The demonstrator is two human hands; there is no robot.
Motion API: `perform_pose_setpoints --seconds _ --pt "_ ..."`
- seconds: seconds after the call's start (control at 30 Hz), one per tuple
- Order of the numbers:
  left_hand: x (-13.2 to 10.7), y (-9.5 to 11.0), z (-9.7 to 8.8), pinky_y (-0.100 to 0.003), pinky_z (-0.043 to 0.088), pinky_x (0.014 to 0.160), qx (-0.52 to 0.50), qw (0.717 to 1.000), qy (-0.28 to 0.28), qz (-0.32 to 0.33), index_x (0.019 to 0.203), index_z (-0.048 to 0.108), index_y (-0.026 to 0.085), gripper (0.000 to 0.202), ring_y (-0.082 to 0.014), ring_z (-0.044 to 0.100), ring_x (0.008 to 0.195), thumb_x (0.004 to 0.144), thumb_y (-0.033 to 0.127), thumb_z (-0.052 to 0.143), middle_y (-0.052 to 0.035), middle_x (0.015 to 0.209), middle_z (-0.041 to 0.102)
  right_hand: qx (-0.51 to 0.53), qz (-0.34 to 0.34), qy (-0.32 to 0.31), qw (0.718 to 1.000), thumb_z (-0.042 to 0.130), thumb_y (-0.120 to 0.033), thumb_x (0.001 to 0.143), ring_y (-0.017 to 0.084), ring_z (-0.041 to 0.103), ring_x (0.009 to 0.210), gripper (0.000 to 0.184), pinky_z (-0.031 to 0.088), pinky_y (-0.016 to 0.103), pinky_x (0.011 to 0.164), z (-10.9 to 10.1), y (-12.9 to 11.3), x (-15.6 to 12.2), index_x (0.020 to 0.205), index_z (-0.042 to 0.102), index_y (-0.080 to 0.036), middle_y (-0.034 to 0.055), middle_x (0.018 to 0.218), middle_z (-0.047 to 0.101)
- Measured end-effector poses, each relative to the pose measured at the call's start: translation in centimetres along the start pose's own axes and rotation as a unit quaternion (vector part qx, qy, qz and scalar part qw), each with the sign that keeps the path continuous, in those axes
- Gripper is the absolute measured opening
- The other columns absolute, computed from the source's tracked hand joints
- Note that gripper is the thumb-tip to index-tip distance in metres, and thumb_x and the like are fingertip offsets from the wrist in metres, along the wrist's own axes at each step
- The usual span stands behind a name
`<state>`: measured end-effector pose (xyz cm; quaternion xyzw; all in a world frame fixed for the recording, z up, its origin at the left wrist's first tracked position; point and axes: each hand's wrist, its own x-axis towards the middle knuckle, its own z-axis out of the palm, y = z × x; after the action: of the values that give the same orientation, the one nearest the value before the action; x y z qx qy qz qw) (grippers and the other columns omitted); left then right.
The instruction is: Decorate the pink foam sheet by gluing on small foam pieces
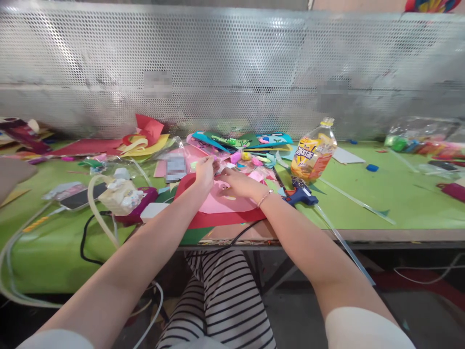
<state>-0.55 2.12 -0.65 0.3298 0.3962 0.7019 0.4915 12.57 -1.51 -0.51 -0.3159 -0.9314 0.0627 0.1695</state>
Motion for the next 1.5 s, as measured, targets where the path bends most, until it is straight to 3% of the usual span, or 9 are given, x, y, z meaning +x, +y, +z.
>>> perform_pose_setpoints --seconds 0.23,0.43,0.7,0.97,1.13,1.5 --pt "0.3 -0.4 -0.2 -0.022 0.045 0.061 -0.012 1.000 -0.001 0.003 0.064 0.053 0.015 0.014 -0.0063 0.051 0.050 0.078 0.017 0.052 0.0019 0.058 0.056 -0.007 -0.015 0.030 0.999 0.060 -0.027 0.082 0.029 0.045 0.117 0.040 0.040 0.046 0.097 0.4 0.3 0.3 0.121 0.057 -0.021 0.0138 0.126 0.047" --pt "0.1 -0.1 -0.1 -0.018 0.042 0.056 -0.006 1.000 -0.007 0.000 0.061 0.049 0.015 0.017 -0.0045 0.048 0.048 0.077 0.017 0.053 0.0030 0.054 0.054 0.000 -0.013 -0.013 1.000 0.060 -0.027 0.081 0.026 0.049 0.111 0.046 0.042 0.043 0.095 0.0 0.4 0.0 0.126 0.054 -0.020 0.0141 0.124 0.047" --pt "-0.4 0.3 0.0 -0.019 0.042 0.059 -0.006 1.000 -0.002 -0.020 0.061 0.049 0.016 0.020 -0.0051 0.050 0.050 0.081 0.015 0.048 0.0025 0.055 0.054 -0.004 0.004 -0.047 0.999 0.062 -0.029 0.078 0.023 0.052 0.107 0.051 0.043 0.037 0.093 -0.1 1.0 -0.4 0.128 0.052 -0.023 0.0119 0.123 0.048" --pt "-0.4 0.4 0.0 -0.018 0.041 0.057 -0.006 1.000 -0.002 -0.023 0.061 0.050 0.015 0.022 -0.0047 0.048 0.047 0.082 0.016 0.048 0.0026 0.054 0.054 -0.014 0.007 -0.053 0.998 0.065 -0.037 0.076 0.026 0.049 0.113 0.057 0.040 0.041 0.097 -0.2 1.5 -0.5 0.130 0.049 -0.028 0.0090 0.122 0.052" --pt "-0.3 0.5 0.1 -0.018 0.040 0.055 0.004 1.000 0.010 -0.020 0.060 0.050 0.015 0.022 -0.0045 0.047 0.046 0.082 0.015 0.047 0.0027 0.053 0.054 -0.039 0.023 -0.034 0.998 0.056 -0.032 0.083 0.026 0.052 0.109 0.050 0.042 0.043 0.093 -0.3 0.9 -0.4 0.131 0.048 -0.026 0.0117 0.125 0.047" --pt "-0.2 0.2 0.0 -0.017 0.043 0.055 0.005 1.000 0.011 -0.010 0.063 0.051 0.015 0.016 -0.0050 0.050 0.048 0.079 0.016 0.050 0.0023 0.055 0.055 -0.025 0.015 -0.057 0.998 0.063 -0.033 0.077 0.026 0.051 0.111 0.061 0.042 0.041 0.095 -0.6 1.3 -0.7 0.135 0.044 -0.029 0.0102 0.128 0.045"
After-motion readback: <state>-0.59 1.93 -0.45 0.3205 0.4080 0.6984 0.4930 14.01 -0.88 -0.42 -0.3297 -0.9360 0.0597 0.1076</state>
